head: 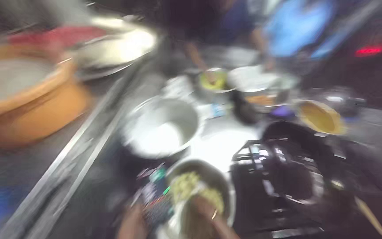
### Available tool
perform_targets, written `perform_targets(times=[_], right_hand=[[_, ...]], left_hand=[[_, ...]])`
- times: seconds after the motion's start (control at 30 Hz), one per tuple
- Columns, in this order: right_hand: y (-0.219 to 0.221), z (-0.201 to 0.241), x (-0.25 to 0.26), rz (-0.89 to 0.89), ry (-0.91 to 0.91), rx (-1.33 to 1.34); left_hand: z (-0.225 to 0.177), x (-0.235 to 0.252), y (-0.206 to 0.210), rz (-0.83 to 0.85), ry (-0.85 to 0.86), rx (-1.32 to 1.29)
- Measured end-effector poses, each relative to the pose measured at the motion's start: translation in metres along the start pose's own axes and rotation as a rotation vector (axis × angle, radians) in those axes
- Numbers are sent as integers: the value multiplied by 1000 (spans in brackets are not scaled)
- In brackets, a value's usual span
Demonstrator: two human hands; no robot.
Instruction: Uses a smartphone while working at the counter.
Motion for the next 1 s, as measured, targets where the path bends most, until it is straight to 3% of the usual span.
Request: perform_targets(times=[0.1,0.23,0.37,0.43,0.47,0.57,0.67,0.73,0.87,1.0], right_hand=[[57,-7,43,151,-134,-153],[81,12,30,284,-204,-246],[72,29,33,567,-319,-434],[58,23,37,666,-366,-283],[51,11,40,632,-347,-134],[31,-32,45,310,-163,330],[24,-46,36,-71,79,546],[25,-49,32,-122,99,584],[29,-50,37,-158,-61,483],[42,-40,33,-287,45,455]], left_hand=[[-5,8,-6,-51,-94,-18],[-3,9,-9,-45,-145,-30],[-4,8,-16,-82,-112,-69],[-4,5,-23,-69,-101,-91],[-2,4,-25,-53,-101,-96],[6,8,-31,-31,-88,-146],[10,10,-32,-4,-113,-209],[11,11,-33,11,-123,-217],[10,13,-33,-5,-153,-209],[5,12,-34,-3,-152,-133]])
Point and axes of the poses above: each hand's wrist, its own x-axis towards the middle knuckle, its own y-axis out of the palm, z = x × y, the point moved 5 cm from there along x, towards the middle knuckle, and after that the axes turned 4 degrees about -z, right-handed, at the moved point
